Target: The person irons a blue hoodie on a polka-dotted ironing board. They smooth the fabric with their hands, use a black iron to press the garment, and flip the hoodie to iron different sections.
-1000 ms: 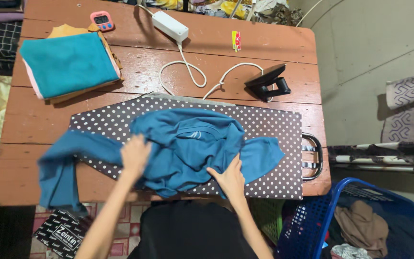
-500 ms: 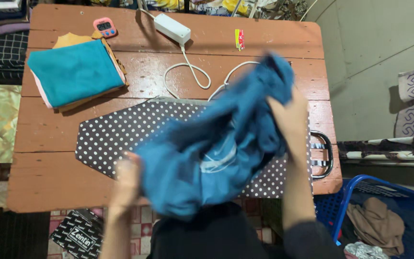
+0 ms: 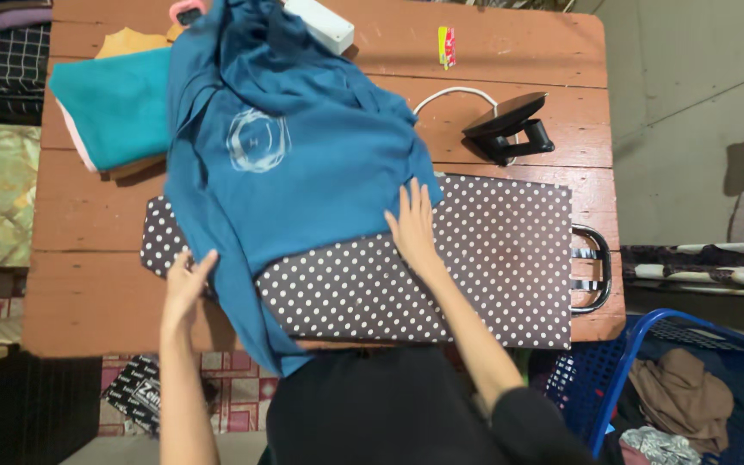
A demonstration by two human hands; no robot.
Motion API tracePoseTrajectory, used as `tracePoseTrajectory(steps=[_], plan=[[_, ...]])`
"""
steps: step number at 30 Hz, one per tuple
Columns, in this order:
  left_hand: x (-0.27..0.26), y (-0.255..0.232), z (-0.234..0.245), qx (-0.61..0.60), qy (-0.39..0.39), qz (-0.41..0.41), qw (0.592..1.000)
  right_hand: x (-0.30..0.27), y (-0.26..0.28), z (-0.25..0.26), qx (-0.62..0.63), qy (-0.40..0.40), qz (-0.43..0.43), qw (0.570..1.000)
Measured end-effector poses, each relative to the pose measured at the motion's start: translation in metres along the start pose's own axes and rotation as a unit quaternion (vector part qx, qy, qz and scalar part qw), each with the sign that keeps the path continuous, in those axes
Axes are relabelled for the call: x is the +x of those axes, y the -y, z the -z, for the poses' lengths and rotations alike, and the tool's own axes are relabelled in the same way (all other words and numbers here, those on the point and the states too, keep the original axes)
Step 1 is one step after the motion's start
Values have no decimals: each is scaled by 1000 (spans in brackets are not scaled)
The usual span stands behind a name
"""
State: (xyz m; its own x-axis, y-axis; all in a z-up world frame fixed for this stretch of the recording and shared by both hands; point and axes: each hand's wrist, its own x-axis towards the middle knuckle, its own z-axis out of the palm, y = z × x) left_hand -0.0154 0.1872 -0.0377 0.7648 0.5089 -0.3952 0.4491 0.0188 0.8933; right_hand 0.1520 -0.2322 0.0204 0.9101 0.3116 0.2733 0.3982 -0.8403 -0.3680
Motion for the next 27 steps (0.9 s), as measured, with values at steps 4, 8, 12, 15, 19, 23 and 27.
tracePoseTrajectory(steps=[4, 8, 12, 15, 19, 23, 27], plan=[[6, 26, -16, 116, -83, -70, 987, -37, -32, -2, 79, 9, -112, 991], [8, 0, -28, 290, -192, -273, 897, -10, -63, -13, 77, -68, -175, 979], [-1, -48, -37, 104, -166, -189, 962, 23, -97, -9, 187, -1, -207, 960], [-2, -61, -14, -2, -200, -224, 954, 11, -136, 41, 257, -68, -200, 943], [-24, -36, 30, -94, -203, -194, 955, -61, -167, 120, 217, -167, -248, 929], [-45, 8, 26, -28, -76, -54, 995, -130, -153, 147, 316, -53, -373, 871], [-52, 26, 26, 248, -68, 7, 966, -163, -141, 141, 361, 84, -393, 842]])
